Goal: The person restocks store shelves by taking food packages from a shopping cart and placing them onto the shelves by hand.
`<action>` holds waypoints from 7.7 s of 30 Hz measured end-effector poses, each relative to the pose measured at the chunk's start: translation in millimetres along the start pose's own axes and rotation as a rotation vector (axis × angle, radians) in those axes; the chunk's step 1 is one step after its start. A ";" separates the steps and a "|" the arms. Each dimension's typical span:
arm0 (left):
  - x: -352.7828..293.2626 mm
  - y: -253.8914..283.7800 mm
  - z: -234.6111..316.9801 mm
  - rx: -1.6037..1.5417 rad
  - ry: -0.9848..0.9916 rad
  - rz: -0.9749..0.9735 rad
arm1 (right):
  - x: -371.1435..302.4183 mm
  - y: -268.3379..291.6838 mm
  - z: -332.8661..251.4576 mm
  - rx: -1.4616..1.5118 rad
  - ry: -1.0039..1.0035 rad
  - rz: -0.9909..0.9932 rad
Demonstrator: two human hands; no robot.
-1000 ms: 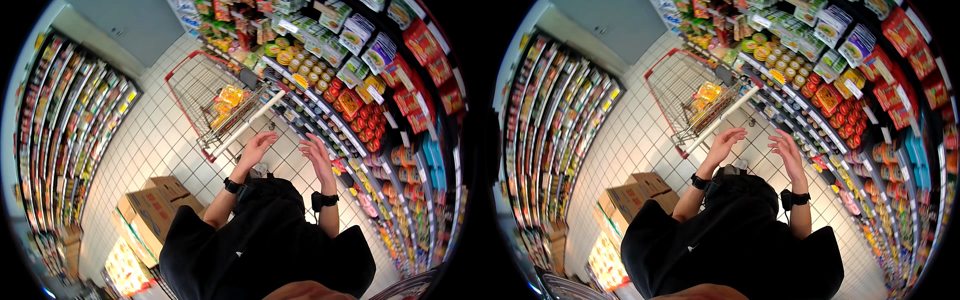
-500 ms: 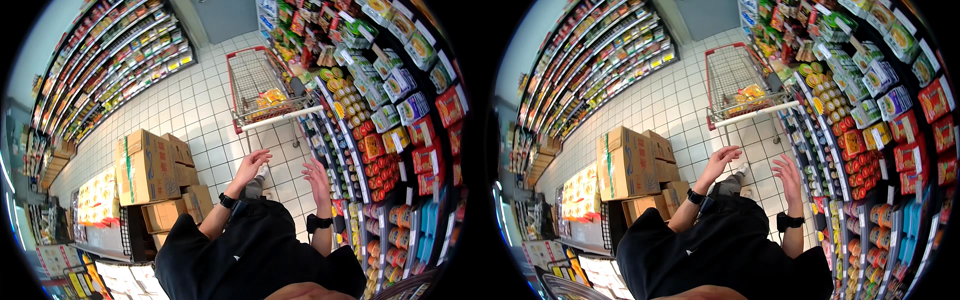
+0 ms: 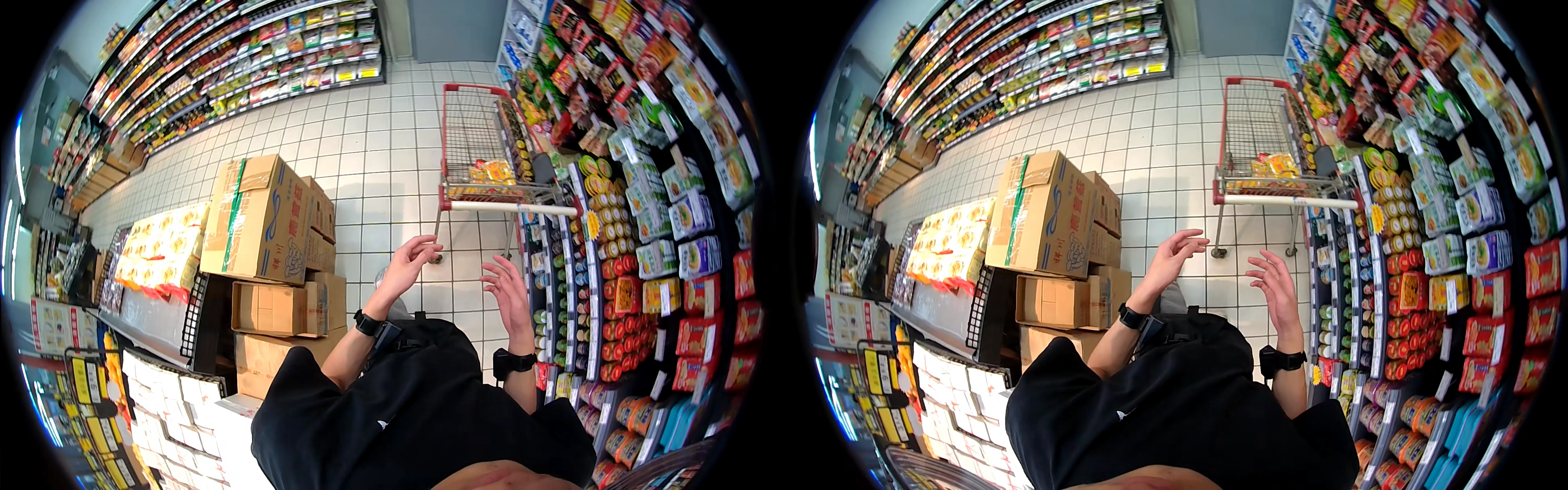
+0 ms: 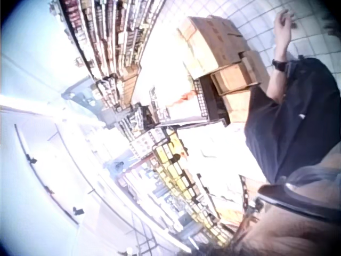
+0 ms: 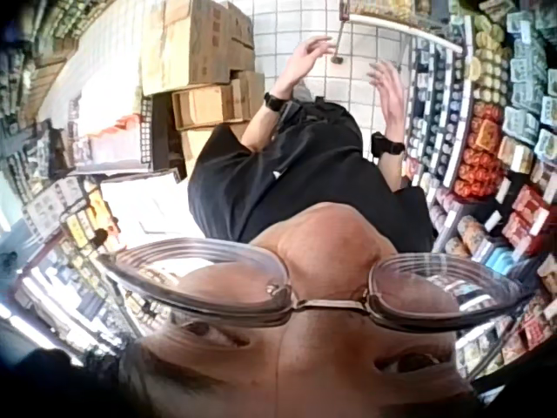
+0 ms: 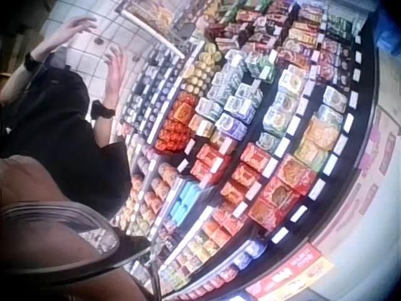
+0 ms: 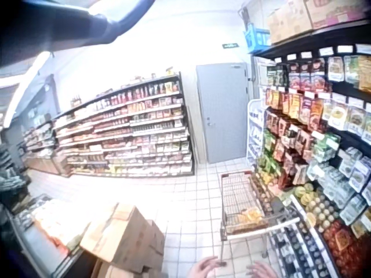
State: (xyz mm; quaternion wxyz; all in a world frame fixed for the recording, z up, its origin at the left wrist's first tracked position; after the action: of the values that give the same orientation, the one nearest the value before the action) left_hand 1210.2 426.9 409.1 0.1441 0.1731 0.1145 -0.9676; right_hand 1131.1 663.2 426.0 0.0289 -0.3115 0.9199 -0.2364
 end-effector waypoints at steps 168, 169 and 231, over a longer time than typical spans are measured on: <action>710.6 26.3 66.5 0.871 0.700 -1.159 | 468.3 121.0 273.8 0.073 0.001 1.753; 703.4 26.8 81.1 0.865 0.665 -1.187 | 471.0 108.5 263.5 0.061 0.065 1.708; 140.0 -170.1 12.5 0.752 0.205 -1.740 | -0.3 -117.2 77.0 -0.270 0.511 1.759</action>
State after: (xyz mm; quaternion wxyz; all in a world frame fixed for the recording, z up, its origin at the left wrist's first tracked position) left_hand 1026.4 548.6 398.2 -0.7024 0.1461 -0.1036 -0.6889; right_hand 1212.3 549.9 410.8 -0.0425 0.5599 0.8235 -0.0816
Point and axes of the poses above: each hand's wrist, its own x-axis towards the middle knuckle, its own y-axis out of the back of the hand, z = x × y, the point moved 4 cm from there along x, towards the middle knuckle, and after that the axes turned 14 degrees about y, right-handed, at the moved point
